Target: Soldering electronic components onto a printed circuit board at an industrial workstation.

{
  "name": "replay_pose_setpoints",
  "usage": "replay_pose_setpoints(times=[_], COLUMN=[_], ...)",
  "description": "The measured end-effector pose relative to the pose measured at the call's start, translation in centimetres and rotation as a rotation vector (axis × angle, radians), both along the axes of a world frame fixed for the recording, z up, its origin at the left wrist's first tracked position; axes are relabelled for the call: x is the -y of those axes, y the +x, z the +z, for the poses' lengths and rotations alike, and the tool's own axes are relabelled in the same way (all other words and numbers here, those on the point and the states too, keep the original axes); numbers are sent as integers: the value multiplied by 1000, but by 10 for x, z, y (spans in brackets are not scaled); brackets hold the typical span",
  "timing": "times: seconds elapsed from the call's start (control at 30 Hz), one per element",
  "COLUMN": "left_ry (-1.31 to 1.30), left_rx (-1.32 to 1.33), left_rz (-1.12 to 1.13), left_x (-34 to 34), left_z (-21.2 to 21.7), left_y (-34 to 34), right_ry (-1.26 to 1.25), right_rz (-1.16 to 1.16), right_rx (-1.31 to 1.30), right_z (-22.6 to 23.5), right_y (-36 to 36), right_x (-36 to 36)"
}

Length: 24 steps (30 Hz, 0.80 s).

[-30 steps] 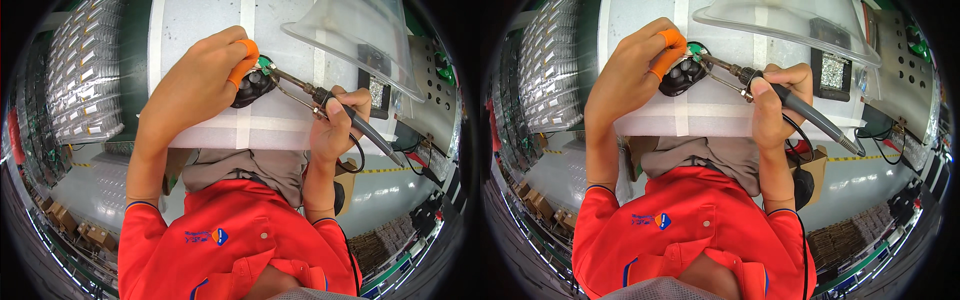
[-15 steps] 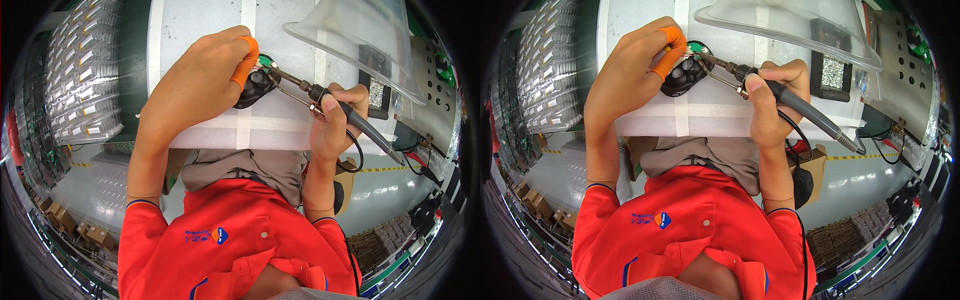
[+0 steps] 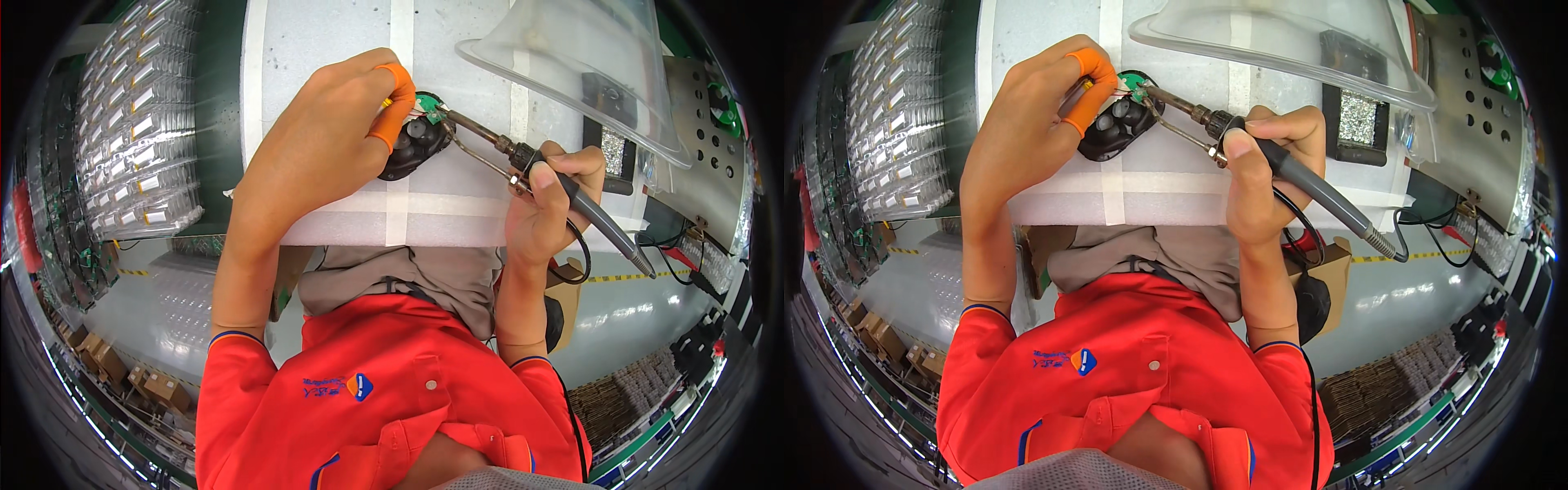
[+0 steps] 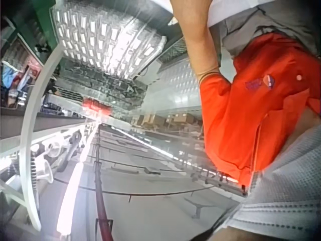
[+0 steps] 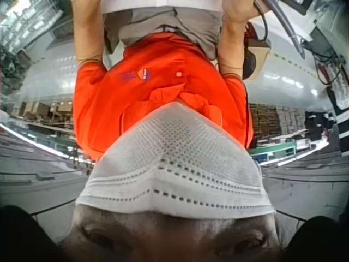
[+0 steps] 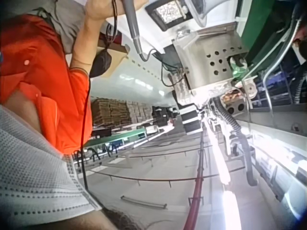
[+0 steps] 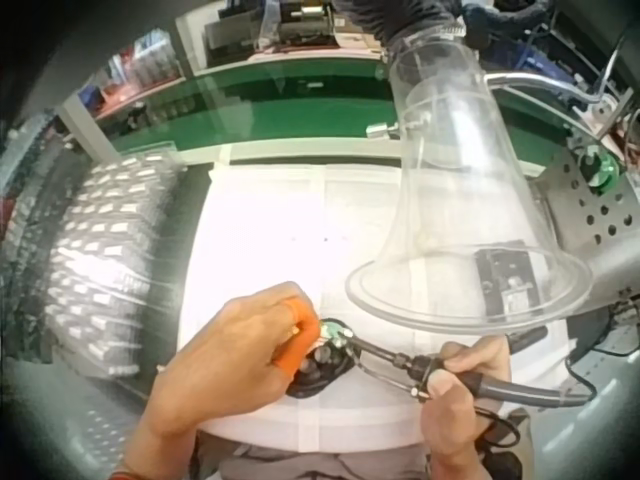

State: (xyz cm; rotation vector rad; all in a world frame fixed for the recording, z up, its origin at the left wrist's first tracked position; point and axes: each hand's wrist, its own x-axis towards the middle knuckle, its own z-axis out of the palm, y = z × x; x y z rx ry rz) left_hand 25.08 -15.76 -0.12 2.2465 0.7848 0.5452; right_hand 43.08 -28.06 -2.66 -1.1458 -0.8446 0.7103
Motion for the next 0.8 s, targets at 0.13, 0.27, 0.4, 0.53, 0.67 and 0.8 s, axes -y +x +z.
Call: replay_pose_setpoints(times=[0.13, 0.27, 0.4, 0.53, 0.67, 0.8], left_ry=[-116, -223, -321, -343, -258, -244], left_rx=[-51, 213, 288, 1, 62, 473], left_rz=[97, 173, 281, 328, 448, 783], left_x=[-2, -3, -14, -57, -142, -202], left_z=[-6, -13, 1, 30, 22, 14], left_y=[-5, -13, -8, 4, 8, 42], right_ry=[2, 140, 153, 180, 211, 193], right_rz=[-92, -165, -251, -325, -392, -442], right_rx=[11, 86, 49, 61, 32, 0], right_z=[-5, -3, -5, -9, -5, -5], right_y=[1, 4, 5, 17, 21, 29], right_x=[-3, -5, -5, 6, 16, 25])
